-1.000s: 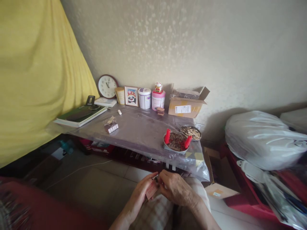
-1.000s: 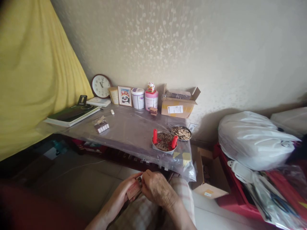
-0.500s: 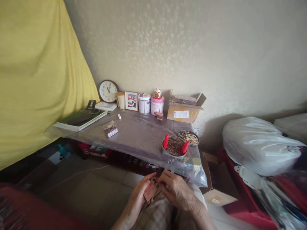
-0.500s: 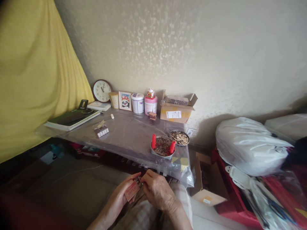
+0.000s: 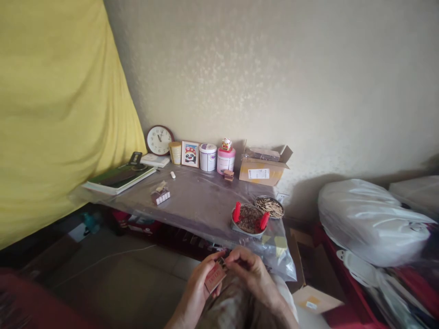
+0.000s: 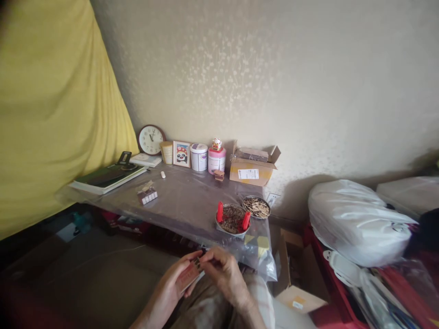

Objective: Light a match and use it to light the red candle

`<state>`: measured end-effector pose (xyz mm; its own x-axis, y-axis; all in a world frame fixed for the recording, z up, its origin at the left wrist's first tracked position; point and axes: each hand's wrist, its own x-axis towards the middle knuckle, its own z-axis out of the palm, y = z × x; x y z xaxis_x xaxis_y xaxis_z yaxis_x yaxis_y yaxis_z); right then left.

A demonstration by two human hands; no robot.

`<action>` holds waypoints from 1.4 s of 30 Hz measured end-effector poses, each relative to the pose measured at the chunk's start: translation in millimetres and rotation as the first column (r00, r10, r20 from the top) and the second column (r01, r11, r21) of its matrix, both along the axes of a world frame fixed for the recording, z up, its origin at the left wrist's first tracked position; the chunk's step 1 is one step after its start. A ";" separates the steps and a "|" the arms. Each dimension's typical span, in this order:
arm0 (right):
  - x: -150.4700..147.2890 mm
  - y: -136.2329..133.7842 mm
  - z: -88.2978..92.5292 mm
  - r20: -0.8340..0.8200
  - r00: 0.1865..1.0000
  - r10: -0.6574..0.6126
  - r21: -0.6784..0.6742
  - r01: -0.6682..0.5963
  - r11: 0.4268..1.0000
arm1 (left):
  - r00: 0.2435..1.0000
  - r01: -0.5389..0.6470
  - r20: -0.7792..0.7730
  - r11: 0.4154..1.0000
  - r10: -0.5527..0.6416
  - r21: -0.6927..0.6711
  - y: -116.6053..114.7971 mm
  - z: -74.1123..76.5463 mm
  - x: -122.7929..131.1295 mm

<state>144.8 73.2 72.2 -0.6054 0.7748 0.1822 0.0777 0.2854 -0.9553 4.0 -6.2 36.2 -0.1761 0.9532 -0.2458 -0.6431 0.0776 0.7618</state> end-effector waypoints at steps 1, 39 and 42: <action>0.1 0.5 -1.6 -0.092 0.995 -0.038 -0.094 0.030 0.995 | 1.000 -0.002 -0.004 1.000 0.002 0.001 -1.2 3.8 0.1; -31.3 -37.6 -83.7 -0.136 0.923 -0.360 0.663 0.355 0.659 | 0.972 -0.235 0.004 0.970 0.236 -0.063 3.7 0.9 -2.7; -32.9 -38.0 -84.9 -0.139 0.914 -0.380 0.678 0.368 0.636 | 0.967 -0.255 0.005 0.966 0.255 -0.045 5.2 -2.5 -1.6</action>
